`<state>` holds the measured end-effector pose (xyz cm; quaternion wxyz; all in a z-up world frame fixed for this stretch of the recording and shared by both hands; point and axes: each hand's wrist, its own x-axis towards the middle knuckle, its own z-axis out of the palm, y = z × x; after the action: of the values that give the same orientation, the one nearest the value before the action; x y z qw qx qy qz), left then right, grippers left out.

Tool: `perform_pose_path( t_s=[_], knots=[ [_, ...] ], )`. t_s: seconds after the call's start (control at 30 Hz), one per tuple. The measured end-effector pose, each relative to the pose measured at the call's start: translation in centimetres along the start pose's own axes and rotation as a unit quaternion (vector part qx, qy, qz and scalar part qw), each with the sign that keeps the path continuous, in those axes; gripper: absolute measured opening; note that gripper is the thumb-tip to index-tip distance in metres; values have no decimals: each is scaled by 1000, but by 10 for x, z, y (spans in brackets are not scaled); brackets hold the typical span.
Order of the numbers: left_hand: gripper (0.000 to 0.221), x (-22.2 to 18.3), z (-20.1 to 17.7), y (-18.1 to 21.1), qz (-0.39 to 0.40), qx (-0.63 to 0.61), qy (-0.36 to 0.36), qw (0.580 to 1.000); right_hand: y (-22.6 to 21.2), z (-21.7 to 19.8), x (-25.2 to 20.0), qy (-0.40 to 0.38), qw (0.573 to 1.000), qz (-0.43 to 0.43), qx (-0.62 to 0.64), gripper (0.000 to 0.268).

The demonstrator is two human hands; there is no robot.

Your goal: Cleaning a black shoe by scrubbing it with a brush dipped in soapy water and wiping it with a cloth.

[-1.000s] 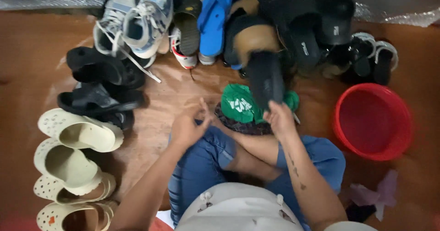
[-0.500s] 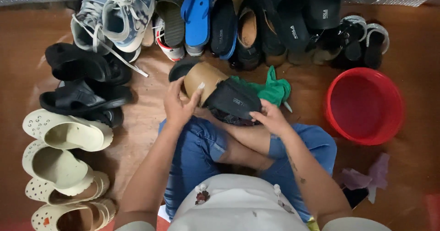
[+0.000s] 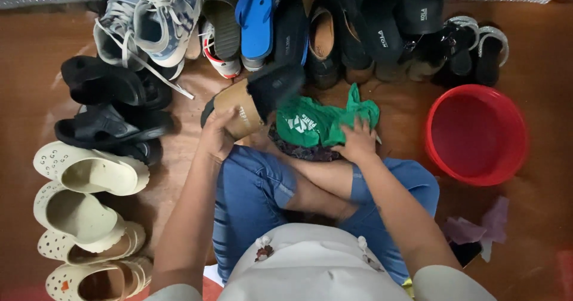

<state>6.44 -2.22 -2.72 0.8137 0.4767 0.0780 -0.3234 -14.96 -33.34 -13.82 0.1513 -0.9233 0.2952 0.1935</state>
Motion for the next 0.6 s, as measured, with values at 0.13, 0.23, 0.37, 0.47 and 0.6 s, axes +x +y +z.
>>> perform_pose_path(
  t_s=[0.13,0.23,0.37,0.47,0.6],
  knots=[
    [26,0,-1,1,-8,39,-1,999,27,23,36,71,977,62,193,41],
    [22,6,-6,-5,8,36,7,999,40,-24,51,192,805,117,549,32],
    [20,20,-20,-18,43,10,2,999,46,-83,49,320,590,88,736,57],
    [19,15,-17,-14,50,13,4,999,39,-81,25,314,757,23,572,79],
    [19,26,-23,-23,66,37,6,997,35,-31,8,178,888,107,411,82]
  ],
)
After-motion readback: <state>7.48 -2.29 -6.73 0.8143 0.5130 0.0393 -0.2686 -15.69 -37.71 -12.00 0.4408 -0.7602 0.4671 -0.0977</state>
